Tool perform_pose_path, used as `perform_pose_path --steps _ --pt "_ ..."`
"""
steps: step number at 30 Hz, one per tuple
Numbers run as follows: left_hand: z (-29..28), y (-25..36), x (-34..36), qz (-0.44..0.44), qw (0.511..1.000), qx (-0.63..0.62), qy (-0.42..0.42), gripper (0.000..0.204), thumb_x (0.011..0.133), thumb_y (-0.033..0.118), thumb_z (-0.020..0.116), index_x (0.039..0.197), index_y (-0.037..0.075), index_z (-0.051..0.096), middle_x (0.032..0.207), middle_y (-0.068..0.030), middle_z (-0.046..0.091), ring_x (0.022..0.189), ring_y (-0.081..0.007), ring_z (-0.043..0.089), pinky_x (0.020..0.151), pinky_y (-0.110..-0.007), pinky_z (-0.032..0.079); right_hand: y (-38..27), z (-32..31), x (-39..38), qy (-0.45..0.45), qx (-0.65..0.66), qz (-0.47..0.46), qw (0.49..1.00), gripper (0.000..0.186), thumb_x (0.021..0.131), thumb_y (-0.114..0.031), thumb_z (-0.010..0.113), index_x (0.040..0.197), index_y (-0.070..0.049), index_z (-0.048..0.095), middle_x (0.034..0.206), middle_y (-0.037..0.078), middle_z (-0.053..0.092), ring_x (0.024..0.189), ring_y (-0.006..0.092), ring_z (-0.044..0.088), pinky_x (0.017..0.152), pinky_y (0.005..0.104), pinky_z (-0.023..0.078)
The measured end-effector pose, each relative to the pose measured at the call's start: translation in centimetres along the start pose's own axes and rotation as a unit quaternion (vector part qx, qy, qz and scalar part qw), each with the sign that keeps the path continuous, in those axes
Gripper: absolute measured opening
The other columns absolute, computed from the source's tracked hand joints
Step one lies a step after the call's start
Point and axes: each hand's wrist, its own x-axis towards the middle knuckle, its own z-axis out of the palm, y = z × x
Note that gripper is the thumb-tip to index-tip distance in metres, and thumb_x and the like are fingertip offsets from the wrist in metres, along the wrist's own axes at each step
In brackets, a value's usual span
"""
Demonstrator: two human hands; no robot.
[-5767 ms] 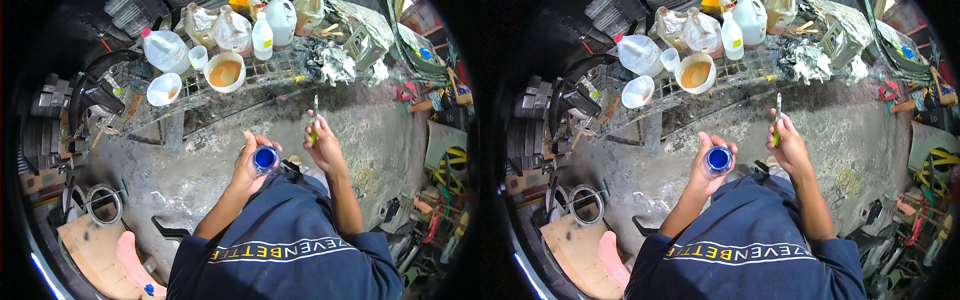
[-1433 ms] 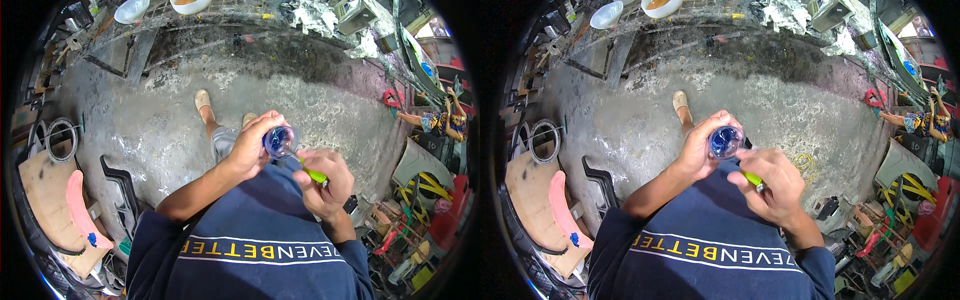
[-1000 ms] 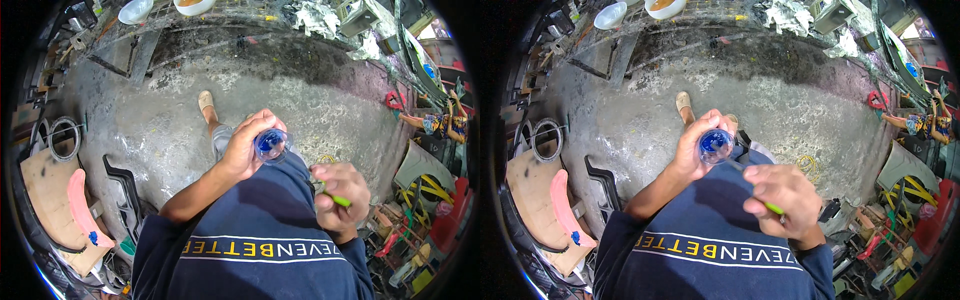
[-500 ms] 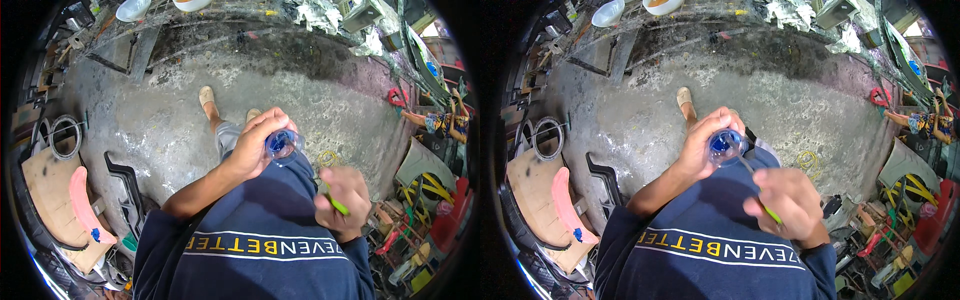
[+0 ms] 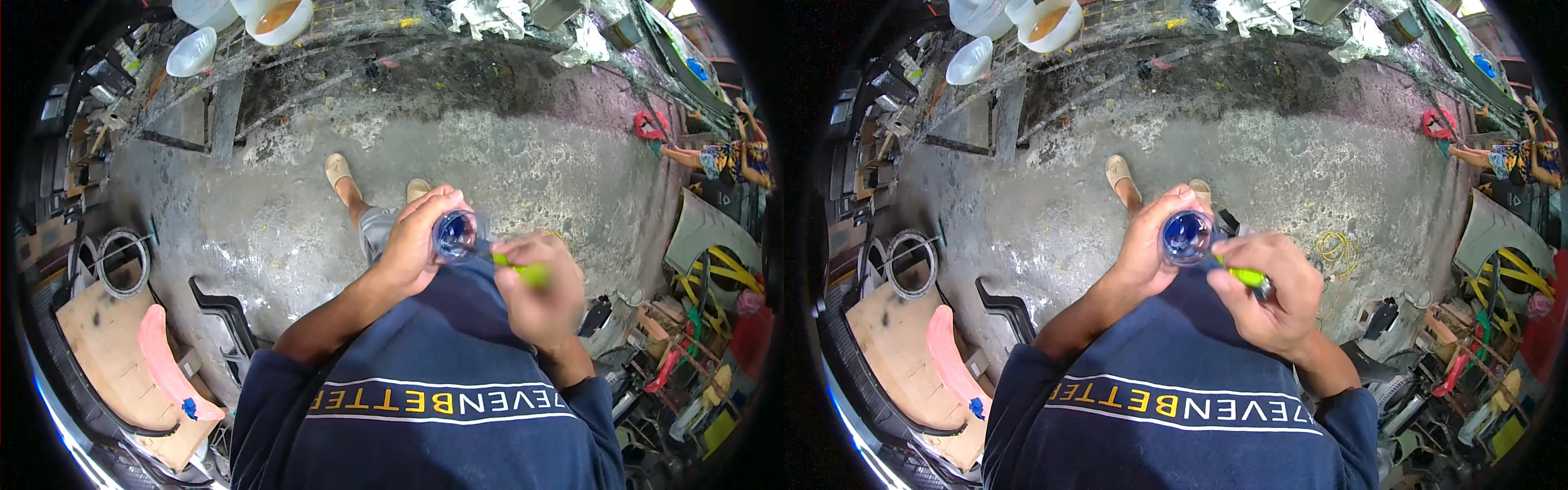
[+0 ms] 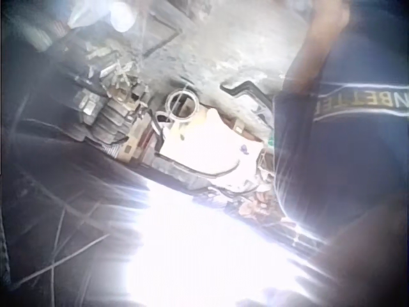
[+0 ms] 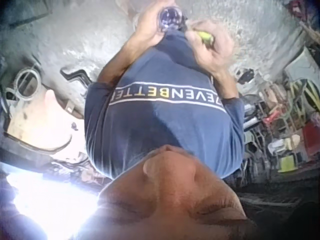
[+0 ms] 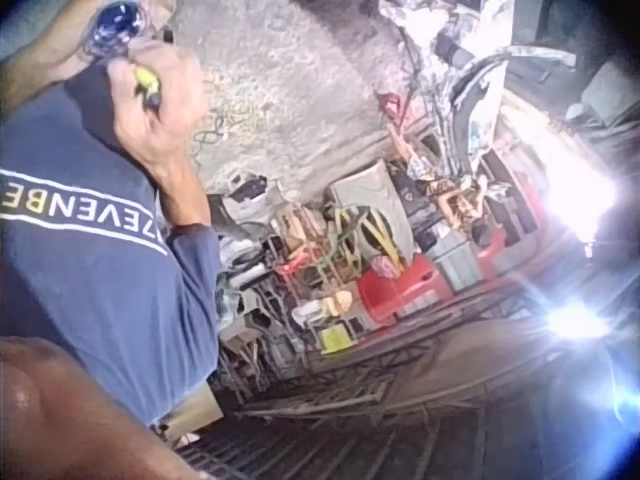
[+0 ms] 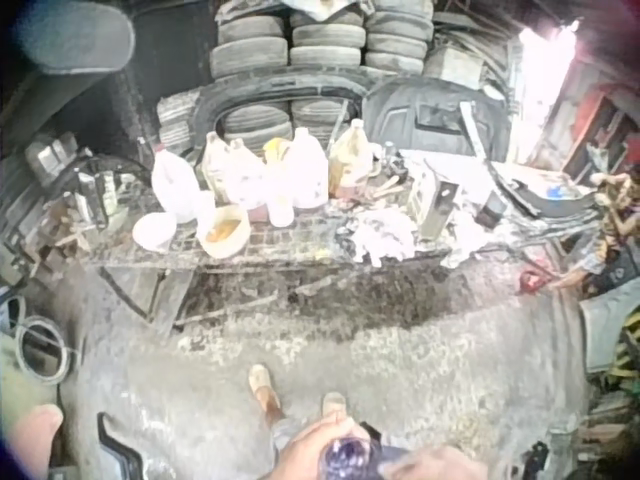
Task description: The person mixes a blue liquid in a plastic cup by hand using a mixing tool and then wipes the surface of a carbon fiber car part with a blue cloth.
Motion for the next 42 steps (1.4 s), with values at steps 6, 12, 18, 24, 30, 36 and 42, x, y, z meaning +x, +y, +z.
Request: perform_pose_path --steps 6,12,18,24,30,36,42 --pt "1.2 0.4 0.8 -0.028 0.999 0.018 0.009 0.020 0.093 0.025 0.056 0.084 0.008 0.055 0.079 -0.0033 0.058 0.071 -0.0106 0.058 0.065 -0.024 0.046 0.1 -1.0 0.3 -0.014 0.023 -0.022 0.999 0.017 0.079 -0.005 0.075 0.090 0.000 0.062 0.089 0.014 0.068 0.081 0.0246 0.067 0.072 0.0339 0.053" --pt "1.4 0.2 1.4 -0.054 0.997 0.056 0.028 0.018 0.090 0.024 0.058 0.080 0.009 0.055 0.074 -0.0010 0.055 0.066 -0.0094 0.054 0.060 -0.024 0.044 0.9 -1.3 0.7 -0.024 0.002 -0.061 0.998 0.016 0.078 -0.006 0.075 0.087 -0.001 0.062 0.088 0.013 0.068 0.080 0.0255 0.066 0.070 0.0355 0.053" --pt "2.0 -0.3 2.2 -0.075 0.991 0.053 0.093 0.023 0.089 0.025 0.057 0.073 0.009 0.056 0.067 -0.0019 0.054 0.058 -0.0106 0.052 0.053 -0.026 0.041 0.4 -1.7 1.1 -0.065 0.029 -0.055 0.996 0.016 0.075 -0.005 0.076 0.085 -0.002 0.065 0.087 0.012 0.067 0.079 0.0261 0.065 0.070 0.0350 0.053" --pt "2.1 0.2 2.4 -0.102 0.993 0.048 0.043 0.028 0.089 0.024 0.056 0.067 0.007 0.055 0.064 -0.0017 0.053 0.055 -0.0101 0.049 0.051 -0.026 0.038 1.0 -1.4 1.2 -0.029 0.014 -0.071 0.997 0.017 0.073 -0.004 0.077 0.085 -0.002 0.065 0.084 0.012 0.066 0.080 0.0253 0.065 0.070 0.0352 0.052" --pt "1.3 0.3 2.8 -0.121 0.992 0.030 0.012 0.015 0.088 0.020 0.060 0.076 0.013 0.055 0.070 0.0020 0.055 0.061 -0.0070 0.055 0.053 -0.023 0.043 0.6 -1.6 1.0 -0.038 0.035 -0.035 0.998 0.013 0.075 -0.004 0.075 0.082 -0.003 0.064 0.084 0.012 0.067 0.077 0.0263 0.065 0.068 0.0333 0.051" --pt "1.5 0.6 2.1 -0.130 0.990 0.035 0.050 0.015 0.087 0.019 0.060 0.075 0.013 0.054 0.068 0.0022 0.054 0.056 -0.0074 0.054 0.051 -0.022 0.044 1.1 -0.7 0.8 0.010 0.019 -0.052 0.998 0.015 0.072 0.000 0.075 0.082 -0.003 0.065 0.084 0.010 0.066 0.078 0.0244 0.065 0.067 0.0319 0.051" --pt "1.0 0.9 1.9 -0.114 0.992 0.027 0.048 0.018 0.087 0.020 0.060 0.072 0.013 0.054 0.067 0.0011 0.055 0.055 -0.0080 0.056 0.048 -0.023 0.043 0.7 -0.3 1.0 -0.010 0.061 -0.040 0.997 0.014 0.071 0.001 0.075 0.079 -0.002 0.064 0.081 0.010 0.066 0.076 0.0236 0.064 0.064 0.0318 0.051"
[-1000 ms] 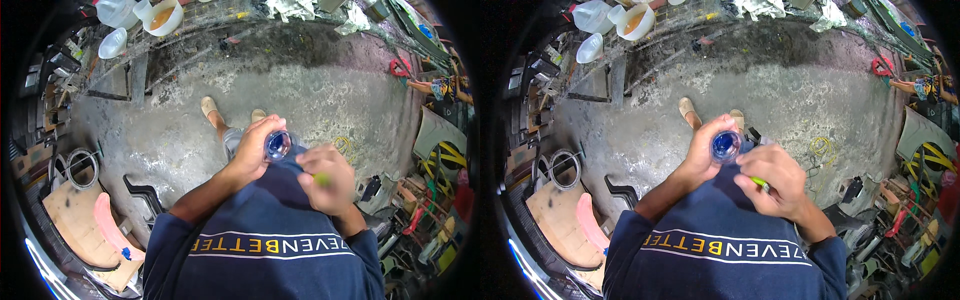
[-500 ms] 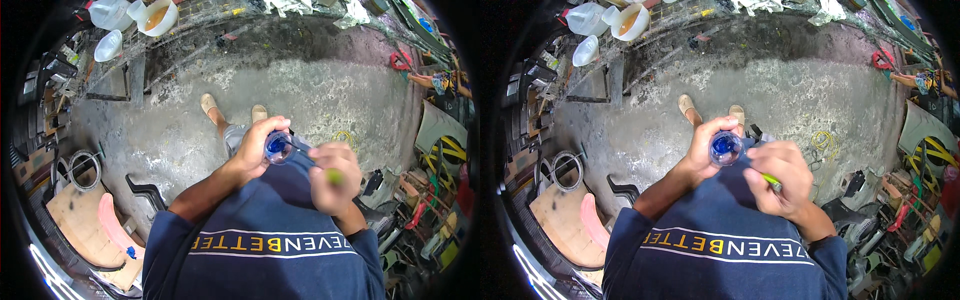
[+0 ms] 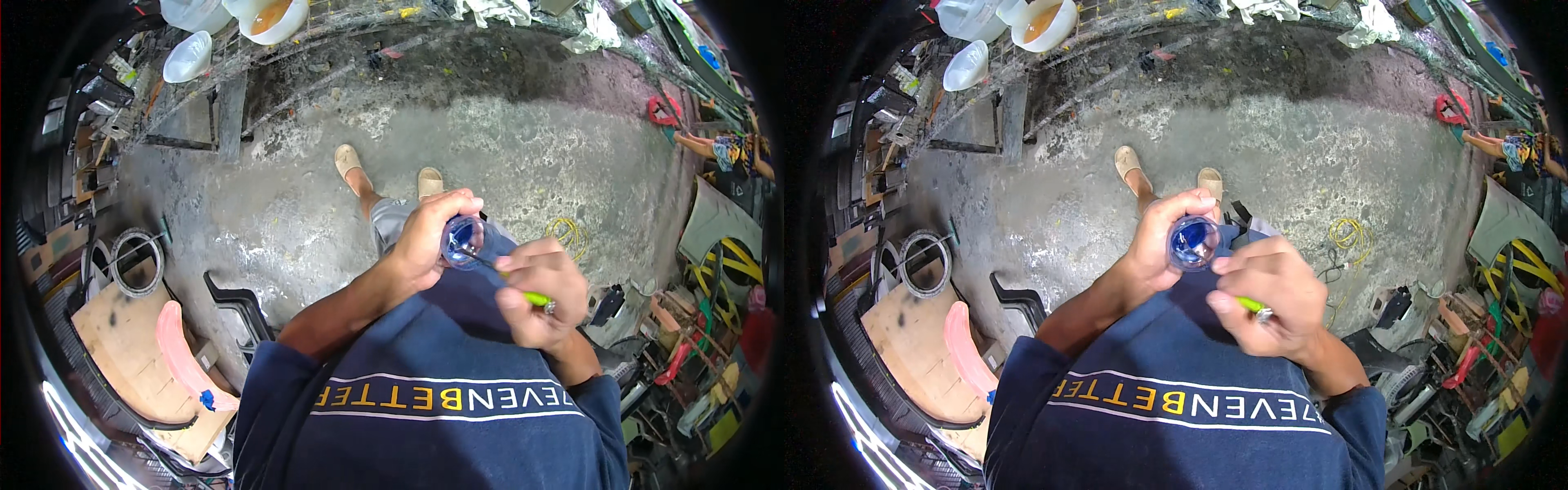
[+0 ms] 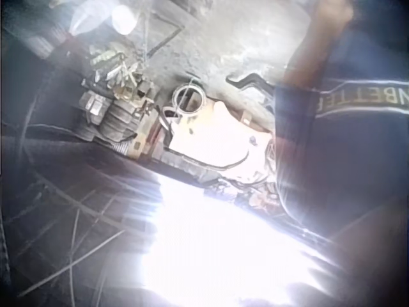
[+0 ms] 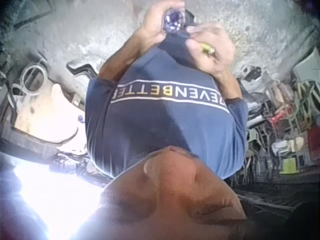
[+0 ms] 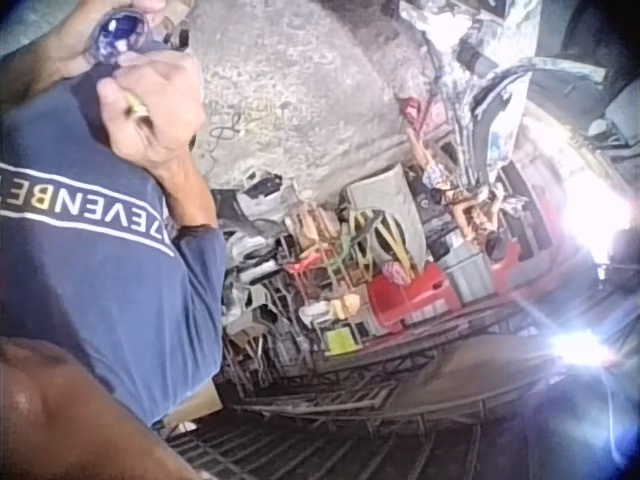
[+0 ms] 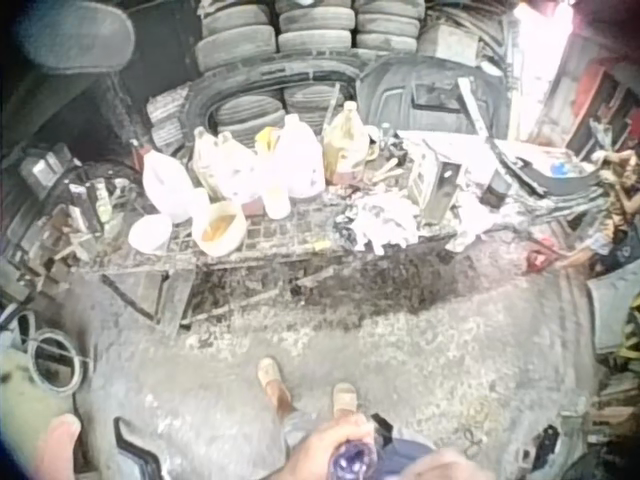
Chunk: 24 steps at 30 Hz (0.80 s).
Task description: The person mixes a blue liquid in a plastic cup by hand using a mixing tool and then wipes the surface of a carbon fiber car part with a blue cloth.
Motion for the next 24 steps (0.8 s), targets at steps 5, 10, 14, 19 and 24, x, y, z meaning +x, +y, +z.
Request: perform_pose_path --steps 5,10,14,19,24 --pt "-0.4 -0.1 -0.2 0.002 1.000 0.012 -0.024 0.020 0.087 0.019 0.061 0.070 0.014 0.051 0.066 0.0004 0.054 0.052 -0.0083 0.055 0.046 -0.023 0.042 0.0 0.3 -0.4 -0.022 -0.032 -0.026 0.999 0.015 0.071 -0.001 0.077 0.082 -0.003 0.066 0.083 0.009 0.066 0.074 0.0241 0.064 0.065 0.0326 0.051" --pt "-1.0 -0.7 0.2 0.037 0.999 -0.006 -0.006 0.023 0.087 0.016 0.060 0.067 0.014 0.048 0.065 0.0046 0.047 0.056 -0.0055 0.048 0.051 -0.022 0.038 0.1 0.5 -0.8 0.035 -0.069 -0.015 0.997 0.016 0.074 -0.003 0.075 0.085 -0.003 0.064 0.089 0.011 0.067 0.076 0.0250 0.063 0.063 0.0332 0.051" --pt "-2.4 -1.0 0.1 0.061 0.994 -0.009 -0.091 0.020 0.089 0.019 0.054 0.074 0.007 0.051 0.070 -0.0031 0.051 0.060 -0.0113 0.049 0.057 -0.025 0.041 -0.9 -0.4 -1.8 0.041 0.010 -0.069 0.997 0.021 0.073 -0.004 0.077 0.087 -0.002 0.062 0.095 0.013 0.065 0.078 0.0256 0.063 0.062 0.0323 0.052" --pt "-1.3 -0.3 -1.7 0.113 0.985 -0.015 -0.128 0.019 0.089 0.017 0.051 0.074 0.006 0.049 0.070 -0.0048 0.048 0.060 -0.0127 0.047 0.057 -0.026 0.040 -1.0 0.7 -0.5 -0.111 -0.082 -0.175 0.975 0.021 0.074 -0.005 0.077 0.085 -0.001 0.059 0.099 0.014 0.063 0.077 0.0259 0.062 0.057 0.0309 0.054" --pt "-1.5 -0.6 -1.7 0.159 0.972 -0.045 -0.165 0.020 0.089 0.018 0.050 0.074 0.005 0.048 0.071 -0.0068 0.048 0.060 -0.0144 0.048 0.056 -0.027 0.040 -1.4 0.7 -1.3 -0.008 -0.025 -0.216 0.976 0.025 0.071 -0.005 0.080 0.088 -0.001 0.062 0.104 0.016 0.063 0.077 0.0265 0.063 0.059 0.0318 0.055"
